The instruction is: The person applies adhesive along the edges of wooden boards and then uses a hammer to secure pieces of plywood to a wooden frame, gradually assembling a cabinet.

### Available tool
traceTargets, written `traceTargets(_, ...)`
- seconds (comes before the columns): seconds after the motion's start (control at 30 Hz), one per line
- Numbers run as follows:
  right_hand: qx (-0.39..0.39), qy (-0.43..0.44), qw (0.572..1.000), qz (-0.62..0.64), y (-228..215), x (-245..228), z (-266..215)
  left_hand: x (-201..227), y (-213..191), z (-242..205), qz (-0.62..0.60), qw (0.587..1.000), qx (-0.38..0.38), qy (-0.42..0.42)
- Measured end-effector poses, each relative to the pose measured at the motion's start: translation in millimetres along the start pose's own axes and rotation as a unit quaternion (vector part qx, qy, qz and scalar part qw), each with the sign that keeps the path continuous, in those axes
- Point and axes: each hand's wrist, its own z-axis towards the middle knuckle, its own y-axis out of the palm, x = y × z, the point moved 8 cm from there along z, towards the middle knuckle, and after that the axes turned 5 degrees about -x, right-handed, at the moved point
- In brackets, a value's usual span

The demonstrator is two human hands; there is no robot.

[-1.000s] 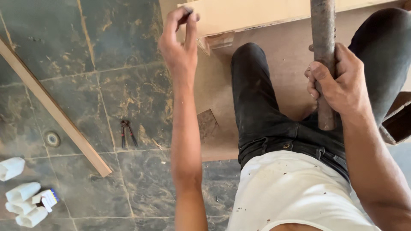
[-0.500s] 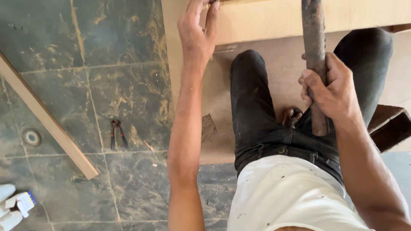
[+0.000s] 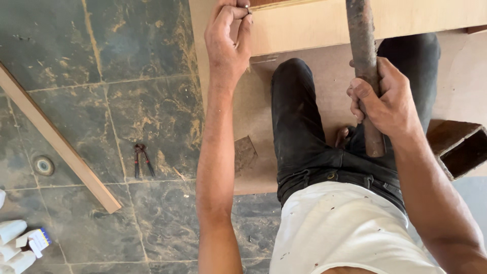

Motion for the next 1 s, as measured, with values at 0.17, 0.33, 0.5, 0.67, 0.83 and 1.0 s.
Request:
traceTargets(0.17, -0.022, -0.008, 0.999, 0.031, 5.8, -4.0, 4.1, 2.5, -1.6, 1.4, -0.006, 1.0, 0.004, 0.015)
traceTargets(0.33, -0.032, -0.014, 0.999, -0.007, 9.3, -6.6, 6.8, -2.7, -1.6, -1.4, -0.038, 0.999, -0.003, -0.006)
traceTargets(0.5, -0.038, -0.014, 0.999, -0.007, 11.9, -7.6, 7.7, -1.9, -0.9, -0.5, -0.03, 1.0, -0.003, -0.001)
traceTargets(0.67, -0.044, -0.021, 0.999, -0.001, 14.7, -5.8, 3.4, -2.3, 0.1, -1.8, -0.023, 1.0, -0.008, -0.004)
traceTargets(0.83, -0.045, -0.003, 0.999, -0.003, 14.7, -3.1, 2.4, -1.9, 0.8, -3.1, -0.009, 1.0, -0.005, -0.004)
traceTargets(1.0, -0.05, 0.01, 0.998, -0.021, 14.5, -3.3, 2.1, -3.2, 2.2, -2.4, 0.002, 1.0, -0.004, 0.003)
